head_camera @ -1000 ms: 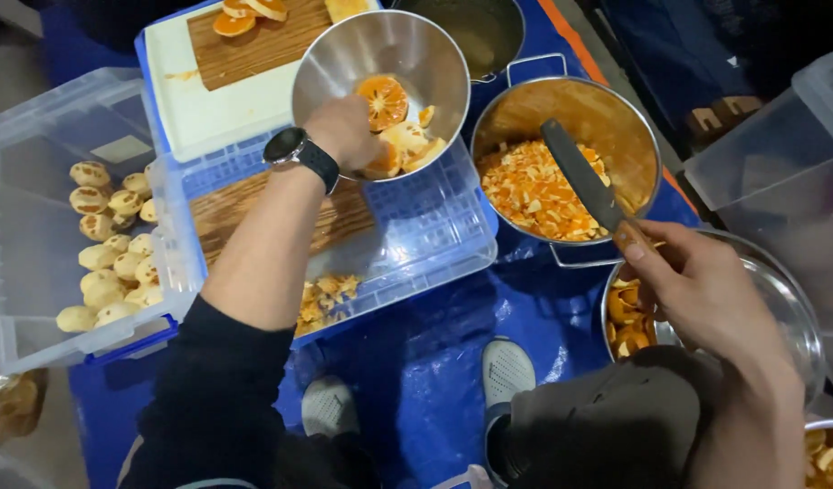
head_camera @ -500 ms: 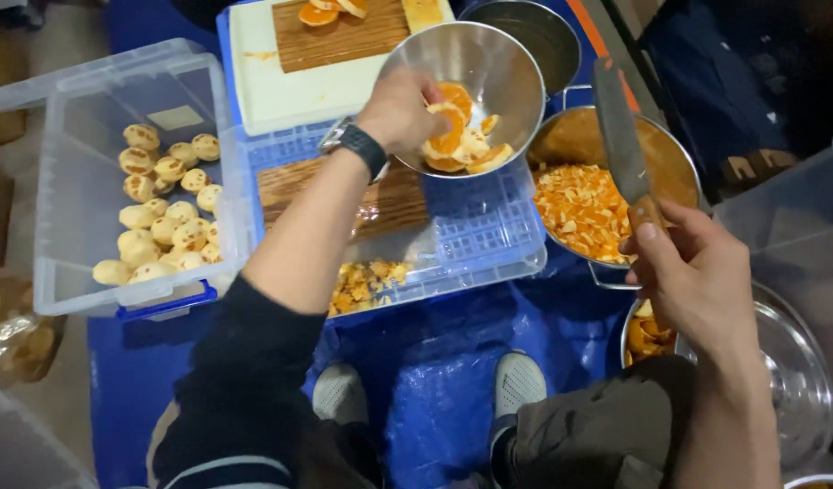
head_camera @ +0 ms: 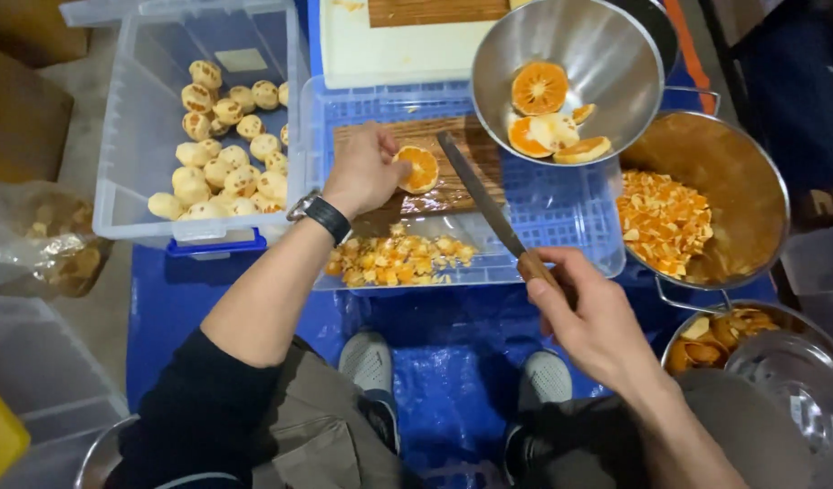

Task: Peeling and slicing oranges with a knife on a wooden board and placing the pieces into a metal bowl.

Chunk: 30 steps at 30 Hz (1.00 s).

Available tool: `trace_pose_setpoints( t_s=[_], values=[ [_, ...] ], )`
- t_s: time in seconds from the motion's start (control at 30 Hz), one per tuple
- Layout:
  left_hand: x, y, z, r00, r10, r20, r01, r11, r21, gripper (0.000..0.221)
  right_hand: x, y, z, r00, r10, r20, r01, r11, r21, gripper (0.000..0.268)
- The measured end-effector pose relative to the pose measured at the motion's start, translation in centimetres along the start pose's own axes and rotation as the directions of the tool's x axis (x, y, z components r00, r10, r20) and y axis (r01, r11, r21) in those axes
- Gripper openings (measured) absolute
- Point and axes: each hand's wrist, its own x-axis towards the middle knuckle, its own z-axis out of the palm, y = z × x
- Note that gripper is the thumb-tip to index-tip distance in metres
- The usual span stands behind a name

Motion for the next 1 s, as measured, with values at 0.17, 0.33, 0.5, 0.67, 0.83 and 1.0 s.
trace_pose_setpoints(
  t_s=[0.17,0.33,0.5,0.67,0.83,1.0],
  values=[
    [-2.4,0.2,-1.9,0.948,0.308,-0.085,-0.293,0.944,0.151,0.022,0.8,-2.6,2.1,0.995,0.088,0.048,-0.077,0.977,-0.2,0.043],
    [-1.8,-1.4,0.3,0.849,0.528,0.002,-0.516,0.829,0.217,0.025,2.0,-3.1,3.6,0.995,0.071,0.063,-0.052,0.963,-0.265,0.044],
    [-0.1,-3.5,2.3,0.781,0.623,0.039,-0.614,0.756,0.227,0.017,0.9,-6.1,4.5,0.992,0.103,0.079,-0.064,0.918,-0.391,0.042],
    [-0.5,-3.7,1.4,0.762,0.648,0.016,-0.644,0.754,0.131,0.017,2.6,-8.4,6.1,0.996,0.045,0.079,-0.007,0.908,-0.418,0.04],
    [0.6,-4.7,3.1,0.753,0.658,0.029,-0.653,0.741,0.156,0.022,3.1,-8.5,6.3,0.998,0.017,0.063,0.011,0.912,-0.409,0.037],
    [-0.2,-4.5,3.2,0.776,0.631,0.015,-0.624,0.763,0.171,0.019,0.4,-7.0,5.3,0.994,0.081,0.078,-0.038,0.899,-0.437,0.04]
  ],
)
